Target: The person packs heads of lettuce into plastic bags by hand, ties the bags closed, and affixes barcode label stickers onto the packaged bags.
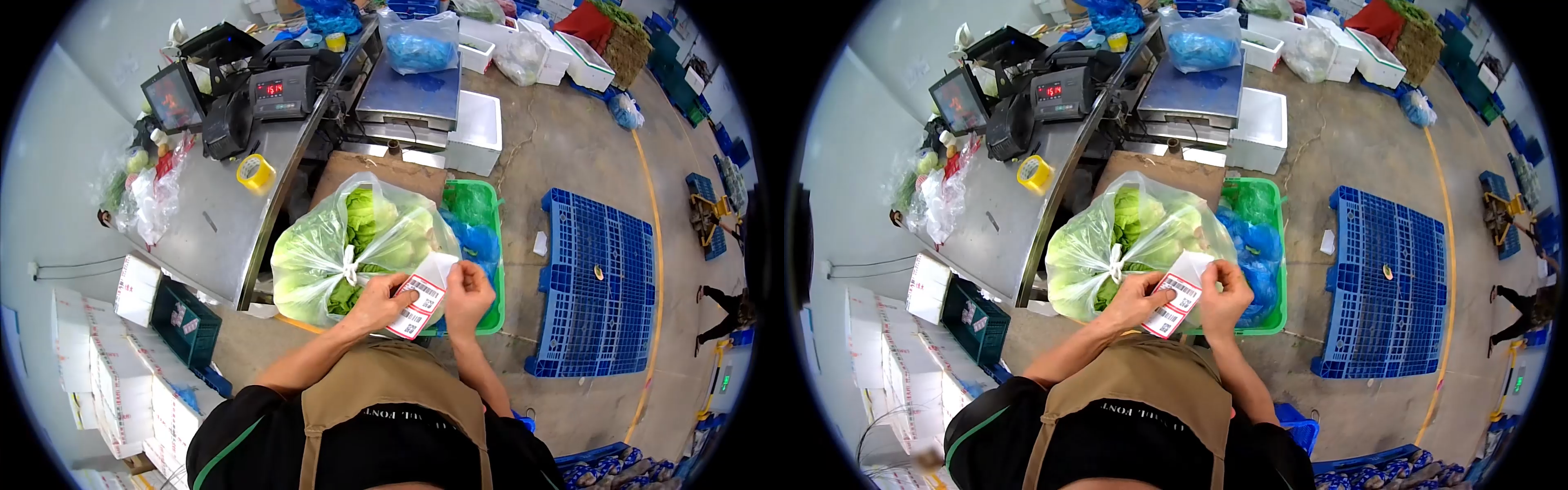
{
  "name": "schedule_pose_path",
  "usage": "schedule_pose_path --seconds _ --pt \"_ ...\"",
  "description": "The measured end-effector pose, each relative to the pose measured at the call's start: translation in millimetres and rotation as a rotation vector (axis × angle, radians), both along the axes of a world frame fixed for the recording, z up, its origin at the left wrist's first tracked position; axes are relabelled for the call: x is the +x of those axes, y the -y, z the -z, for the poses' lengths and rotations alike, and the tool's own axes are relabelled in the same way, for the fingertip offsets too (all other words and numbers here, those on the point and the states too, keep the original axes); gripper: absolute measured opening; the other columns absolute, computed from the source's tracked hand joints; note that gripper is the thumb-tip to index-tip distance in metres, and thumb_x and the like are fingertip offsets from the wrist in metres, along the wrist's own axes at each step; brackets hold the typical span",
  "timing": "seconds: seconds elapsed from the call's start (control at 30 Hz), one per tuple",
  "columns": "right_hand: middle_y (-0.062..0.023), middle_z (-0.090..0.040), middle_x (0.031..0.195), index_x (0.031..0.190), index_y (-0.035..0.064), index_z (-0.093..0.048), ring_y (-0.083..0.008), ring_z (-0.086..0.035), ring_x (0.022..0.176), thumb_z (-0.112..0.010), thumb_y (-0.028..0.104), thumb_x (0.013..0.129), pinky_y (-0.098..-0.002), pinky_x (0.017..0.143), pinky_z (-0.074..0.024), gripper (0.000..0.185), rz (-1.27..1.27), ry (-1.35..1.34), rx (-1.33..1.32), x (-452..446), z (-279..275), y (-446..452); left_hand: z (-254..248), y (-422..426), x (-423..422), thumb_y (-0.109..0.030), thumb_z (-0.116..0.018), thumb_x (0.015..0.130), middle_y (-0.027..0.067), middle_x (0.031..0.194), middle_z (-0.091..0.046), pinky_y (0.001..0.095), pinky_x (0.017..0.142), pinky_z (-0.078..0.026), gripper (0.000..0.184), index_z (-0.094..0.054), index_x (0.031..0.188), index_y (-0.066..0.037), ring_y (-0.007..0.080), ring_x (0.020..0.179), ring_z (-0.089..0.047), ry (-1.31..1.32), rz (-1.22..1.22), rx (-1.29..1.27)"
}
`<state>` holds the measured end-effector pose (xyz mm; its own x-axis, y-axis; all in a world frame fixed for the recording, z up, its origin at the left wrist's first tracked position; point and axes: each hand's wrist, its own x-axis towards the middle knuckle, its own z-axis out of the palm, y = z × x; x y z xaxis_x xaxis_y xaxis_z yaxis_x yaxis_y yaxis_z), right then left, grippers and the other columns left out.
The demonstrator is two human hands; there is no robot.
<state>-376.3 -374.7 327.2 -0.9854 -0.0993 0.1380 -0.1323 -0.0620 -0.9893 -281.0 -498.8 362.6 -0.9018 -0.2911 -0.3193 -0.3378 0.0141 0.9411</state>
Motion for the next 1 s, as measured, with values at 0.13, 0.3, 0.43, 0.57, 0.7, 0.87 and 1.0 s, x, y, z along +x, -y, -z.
schedule_pose_path --seconds 0.13,0.3,0.43,0.57,0.7,0.87,1.0 --pt "-0.003 -0.061 0.08 0.086 -0.0046 -0.061 -0.009 -0.054 0.068 -0.06 0.007 0.085 -0.0238 0.061 -0.0447 0.011 0.012 0.442 -0.439 -38 19 -20 8 -3 12 -0.018 -0.062 0.084 0.0085 0.076 -0.064 0.0294 0.062 -0.045 0.024 -0.063 0.096 0.003 0.0118 0.066 -0.055 0.06 -0.031 -0.138" --pt "-0.0056 -0.06 0.08 0.083 -0.0004 -0.059 -0.0145 -0.056 0.071 -0.059 0.004 0.084 -0.0281 0.064 -0.0446 0.004 0.287 -0.047 -0.072 -72 45 -30 -13 13 58 -0.015 -0.065 0.082 0.0045 0.073 -0.06 0.0265 0.061 -0.043 0.021 -0.064 0.093 0.003 0.0095 0.068 -0.055 0.161 0.082 -0.165" --pt "-0.0124 -0.058 0.085 0.089 0.0026 -0.06 -0.0285 -0.056 0.084 -0.062 0.004 0.08 -0.038 0.079 -0.0404 0.01 0.115 -0.532 0.445 -63 84 -14 -8 20 91 -0.007 -0.067 0.081 0.001 0.084 -0.06 0.0233 0.068 -0.045 0.02 -0.064 0.098 0.004 0.0082 0.077 -0.057 0.019 -0.113 0.092" --pt "-0.0162 -0.049 0.117 0.109 0.0058 -0.058 -0.0321 -0.049 0.107 -0.056 0.015 0.086 -0.0528 0.092 -0.031 0.025 -0.275 -0.388 0.654 -15 132 17 -7 28 106 -0.007 -0.068 0.082 0.0007 0.092 -0.062 0.0243 0.075 -0.047 0.025 -0.064 0.105 0.002 0.0095 0.084 -0.058 0.0 -0.196 0.193" --pt "-0.0187 -0.029 0.141 0.138 0.0099 -0.036 -0.0359 -0.035 0.127 -0.051 0.027 0.09 -0.0644 0.1 -0.0153 0.053 -0.193 -0.35 0.785 -8 109 10 12 47 119 -0.008 -0.068 0.082 0.0041 0.097 -0.066 0.0298 0.082 -0.048 0.03 -0.063 0.11 0.0 0.0111 0.088 -0.059 -0.023 -0.272 0.245" --pt "-0.0201 -0.015 0.149 0.145 0.0095 -0.021 -0.0368 -0.017 0.138 -0.045 0.039 0.092 -0.0698 0.098 -0.0103 0.065 -0.418 -0.141 0.898 3 143 4 33 63 113 -0.008 -0.068 0.081 0.0058 0.112 -0.062 0.0305 0.085 -0.048 0.036 -0.059 0.115 0.001 0.0132 0.096 -0.058 -0.091 -0.299 0.39" --pt "-0.0198 -0.008 0.151 0.147 0.0097 -0.014 -0.0375 -0.012 0.139 -0.042 0.043 0.092 -0.0695 0.099 -0.0081 0.07 -0.405 -0.055 0.879 -1 124 3 36 63 104 -0.011 -0.068 0.081 0.0077 0.131 -0.049 0.0298 0.089 -0.045 0.039 -0.059 0.117 0.002 0.0138 0.107 -0.054 -0.135 -0.233 0.333"
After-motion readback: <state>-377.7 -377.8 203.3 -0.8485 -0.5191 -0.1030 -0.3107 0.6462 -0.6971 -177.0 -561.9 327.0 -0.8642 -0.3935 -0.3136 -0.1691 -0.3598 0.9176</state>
